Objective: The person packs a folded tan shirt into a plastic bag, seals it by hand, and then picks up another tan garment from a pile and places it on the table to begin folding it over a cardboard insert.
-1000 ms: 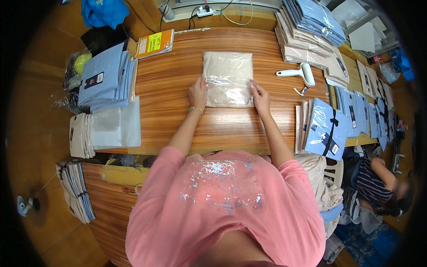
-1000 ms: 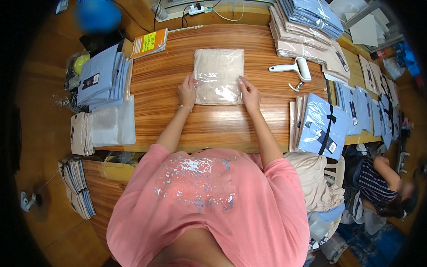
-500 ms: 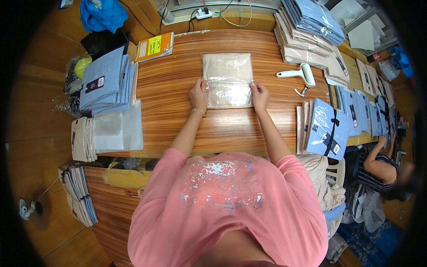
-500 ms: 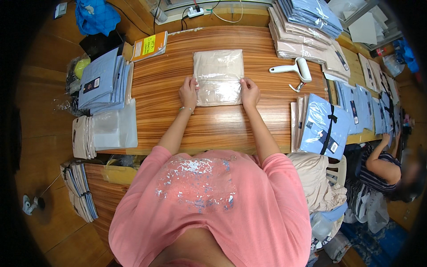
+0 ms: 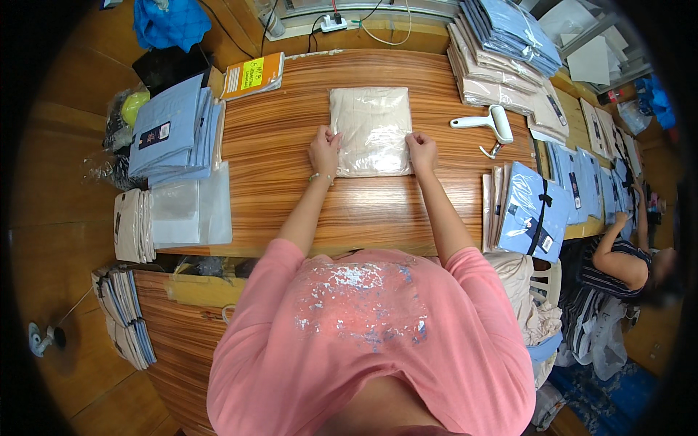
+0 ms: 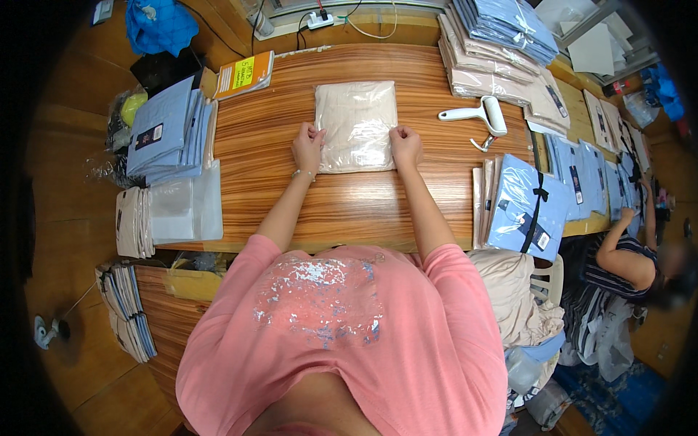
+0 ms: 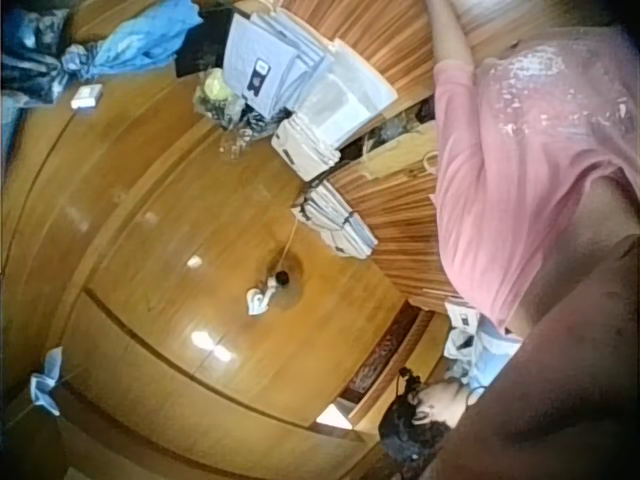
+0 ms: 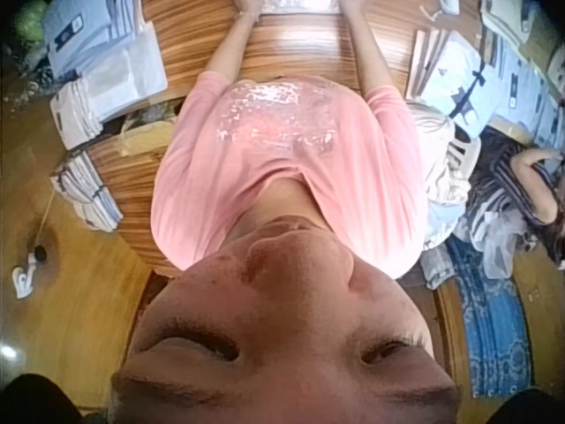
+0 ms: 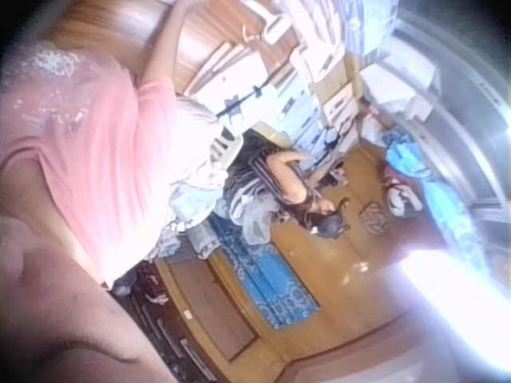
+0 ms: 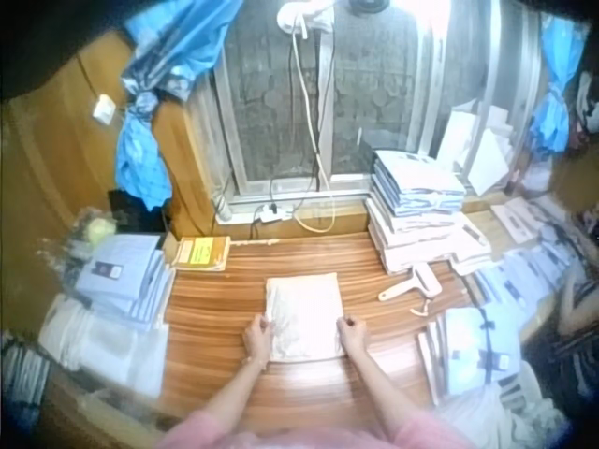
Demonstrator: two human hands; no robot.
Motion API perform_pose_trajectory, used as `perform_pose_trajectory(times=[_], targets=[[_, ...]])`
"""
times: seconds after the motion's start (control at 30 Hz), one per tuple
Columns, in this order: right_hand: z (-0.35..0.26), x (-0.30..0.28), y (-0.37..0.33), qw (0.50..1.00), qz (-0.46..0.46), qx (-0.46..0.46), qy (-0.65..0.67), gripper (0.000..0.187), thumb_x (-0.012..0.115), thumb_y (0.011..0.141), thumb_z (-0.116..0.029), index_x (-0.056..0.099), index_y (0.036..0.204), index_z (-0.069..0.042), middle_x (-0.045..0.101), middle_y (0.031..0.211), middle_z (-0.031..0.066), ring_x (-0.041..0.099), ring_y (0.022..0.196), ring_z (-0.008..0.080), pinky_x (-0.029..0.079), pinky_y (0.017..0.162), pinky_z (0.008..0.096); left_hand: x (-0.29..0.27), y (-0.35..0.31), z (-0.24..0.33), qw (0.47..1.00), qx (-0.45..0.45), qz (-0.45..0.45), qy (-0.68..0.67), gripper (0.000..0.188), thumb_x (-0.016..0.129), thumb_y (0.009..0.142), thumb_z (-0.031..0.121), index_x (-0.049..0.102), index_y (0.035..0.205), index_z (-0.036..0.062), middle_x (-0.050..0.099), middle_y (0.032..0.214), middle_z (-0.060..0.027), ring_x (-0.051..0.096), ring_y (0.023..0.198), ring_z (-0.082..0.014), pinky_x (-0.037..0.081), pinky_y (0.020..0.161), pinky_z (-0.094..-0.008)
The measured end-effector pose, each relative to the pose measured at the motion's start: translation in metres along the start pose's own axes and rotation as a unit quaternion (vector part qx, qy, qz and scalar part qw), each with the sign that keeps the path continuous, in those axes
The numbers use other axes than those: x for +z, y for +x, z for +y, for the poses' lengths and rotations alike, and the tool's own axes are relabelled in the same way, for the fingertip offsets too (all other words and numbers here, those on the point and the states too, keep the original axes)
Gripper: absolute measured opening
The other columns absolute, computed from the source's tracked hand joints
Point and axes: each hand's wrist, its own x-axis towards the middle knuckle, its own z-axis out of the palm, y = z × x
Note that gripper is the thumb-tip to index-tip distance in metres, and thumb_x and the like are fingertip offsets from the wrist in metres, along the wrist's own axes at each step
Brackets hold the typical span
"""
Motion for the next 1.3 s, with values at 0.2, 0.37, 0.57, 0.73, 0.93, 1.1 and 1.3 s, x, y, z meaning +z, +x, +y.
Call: perform_pose_trajectory(times=[0.2, 0.37, 0.57, 0.73, 0.93, 1.1, 1.3], targets=[[0.005, 0.002, 0.003, 1.0, -0.002, -0.01, 0.007, 0.02, 0.066, 0.076, -0.032, 0.069, 0.082, -0.013, 0.065, 0.071, 0.0042, 0.061, 0.069, 0.0225, 0.045, 0.062, 0.0351, -0.002, 0.0, 0.006, 0.991, 0.092, 0.011, 0.097, 0.022, 0.064, 0.084, 0.02, 0.054, 0.081, 0.001, 0.057, 0.09, -0.0138, 0.058, 0.079, -0.0304, 0.044, 0.066, -0.0385], [-0.001, 0.001, -0.001, 0.999, 0.003, -0.031, 0.007, 0.02, 0.068, 0.077, -0.028, 0.069, 0.082, -0.009, 0.061, 0.063, 0.0017, 0.055, 0.058, 0.0129, 0.042, 0.055, 0.0291, -0.004, -0.001, -0.012, 0.993, 0.084, -0.017, 0.079, 0.026, 0.058, 0.087, 0.025, 0.061, 0.107, 0.0075, 0.053, 0.113, -0.0191, 0.053, 0.097, -0.0342, 0.042, 0.083, -0.0387], [0.023, 0.006, 0.015, 0.998, -0.037, -0.031, 0.052, 0.018, 0.067, 0.076, -0.03, 0.069, 0.081, -0.013, 0.063, 0.067, 0.0019, 0.058, 0.064, 0.0175, 0.043, 0.059, 0.0319, -0.011, -0.034, -0.012, 0.949, 0.059, -0.113, 0.288, 0.046, 0.045, 0.092, 0.038, 0.042, 0.137, 0.0271, 0.013, 0.149, -0.0206, 0.014, 0.135, -0.0415, 0.009, 0.106, -0.0591], [0.026, 0.008, 0.025, 0.984, -0.073, -0.018, 0.159, 0.011, 0.067, 0.077, -0.017, 0.067, 0.079, -0.005, 0.06, 0.064, 0.0021, 0.054, 0.061, 0.0128, 0.042, 0.057, 0.0259, -0.008, -0.029, -0.019, 0.94, 0.021, -0.15, 0.307, 0.057, 0.036, 0.093, 0.05, 0.022, 0.145, 0.0329, -0.003, 0.152, -0.0186, -0.007, 0.139, -0.0403, -0.005, 0.104, -0.0635], [0.01, -0.005, 0.032, 0.952, -0.157, 0.053, 0.257, 0.008, 0.066, 0.076, -0.008, 0.064, 0.076, 0.0, 0.058, 0.065, 0.0018, 0.05, 0.057, 0.0099, 0.04, 0.053, 0.0236, -0.012, -0.024, -0.016, 0.932, 0.004, -0.185, 0.311, 0.058, 0.035, 0.093, 0.052, 0.02, 0.145, 0.0333, -0.004, 0.153, -0.0174, -0.008, 0.139, -0.039, -0.009, 0.102, -0.0661], [0.015, 0.006, 0.042, 0.969, -0.102, 0.008, 0.223, 0.006, 0.064, 0.075, -0.005, 0.064, 0.076, 0.0, 0.059, 0.065, 0.0014, 0.049, 0.056, 0.009, 0.039, 0.052, 0.0223, -0.013, -0.024, -0.013, 0.935, 0.009, -0.177, 0.308, 0.058, 0.038, 0.091, 0.05, 0.022, 0.145, 0.0335, 0.0, 0.153, -0.0184, -0.008, 0.139, -0.0389, -0.009, 0.101, -0.0666], [0.012, 0.005, 0.04, 0.968, -0.109, -0.02, 0.225, 0.006, 0.059, 0.078, -0.004, 0.064, 0.082, -0.002, 0.059, 0.066, 0.0003, 0.051, 0.057, 0.0083, 0.041, 0.053, 0.0207, -0.012, -0.025, -0.015, 0.939, 0.01, -0.166, 0.301, 0.058, 0.039, 0.091, 0.05, 0.024, 0.144, 0.0331, 0.002, 0.152, -0.0187, -0.008, 0.139, -0.039, -0.01, 0.101, -0.0663]])
